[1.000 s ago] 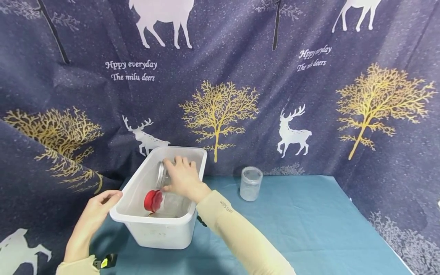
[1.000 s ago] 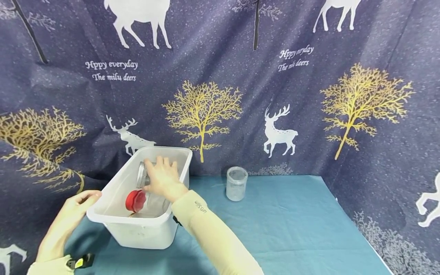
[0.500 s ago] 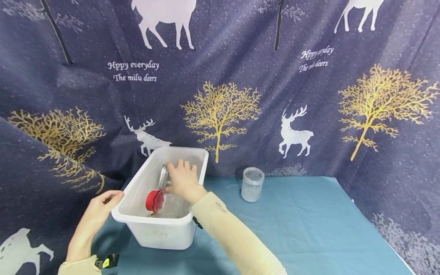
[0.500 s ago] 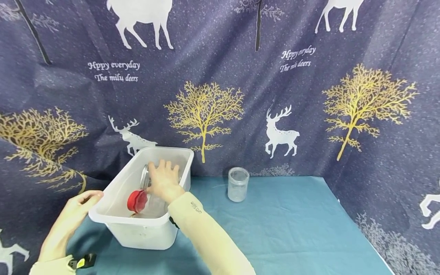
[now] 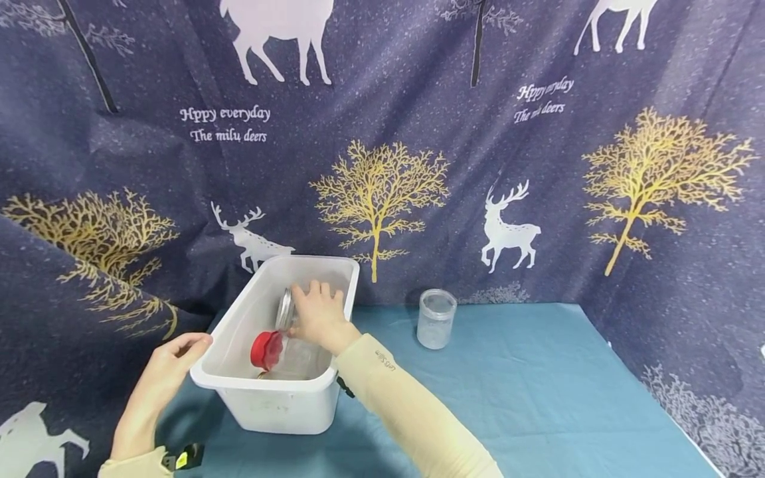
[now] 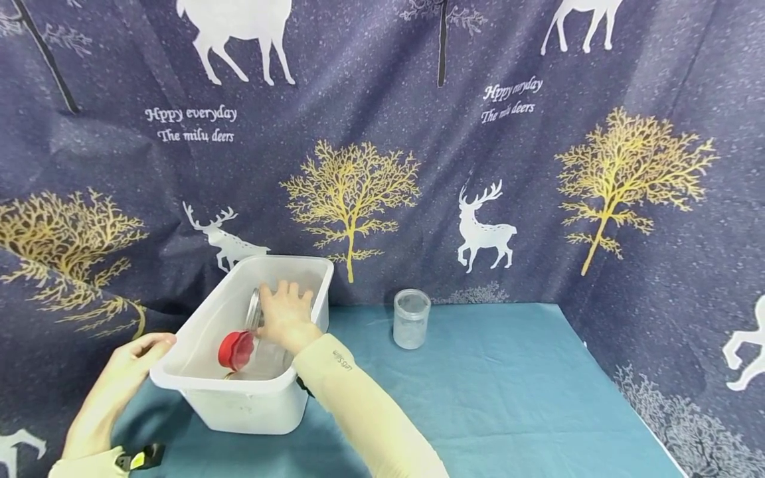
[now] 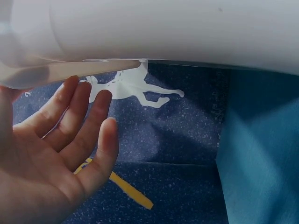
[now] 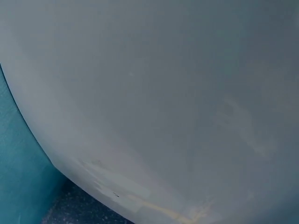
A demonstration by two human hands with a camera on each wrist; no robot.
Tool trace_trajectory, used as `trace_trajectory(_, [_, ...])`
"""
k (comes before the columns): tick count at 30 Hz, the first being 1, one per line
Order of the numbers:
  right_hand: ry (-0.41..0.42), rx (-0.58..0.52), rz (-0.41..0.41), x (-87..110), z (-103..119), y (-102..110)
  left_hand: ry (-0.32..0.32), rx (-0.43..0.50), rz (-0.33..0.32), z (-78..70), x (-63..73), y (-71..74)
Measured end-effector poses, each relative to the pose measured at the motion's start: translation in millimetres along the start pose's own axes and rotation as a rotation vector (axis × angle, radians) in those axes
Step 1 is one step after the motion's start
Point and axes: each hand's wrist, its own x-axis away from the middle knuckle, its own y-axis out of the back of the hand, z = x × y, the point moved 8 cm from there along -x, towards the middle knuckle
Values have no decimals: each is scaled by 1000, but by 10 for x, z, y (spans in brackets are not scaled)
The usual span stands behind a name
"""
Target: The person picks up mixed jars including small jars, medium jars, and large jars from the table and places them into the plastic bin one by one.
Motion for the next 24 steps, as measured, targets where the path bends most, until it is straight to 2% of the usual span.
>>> trace_trajectory(7, [-7, -5, -5, 7, -27, 10, -21, 10, -8, -15, -10, -7])
trace_trajectory(19, [30, 0, -4, 53, 22, 55, -10, 5, -16, 19, -9, -2])
trace_trajectory(24, [47, -50, -9, 106, 25, 84, -10, 1, -11, 26, -10, 5])
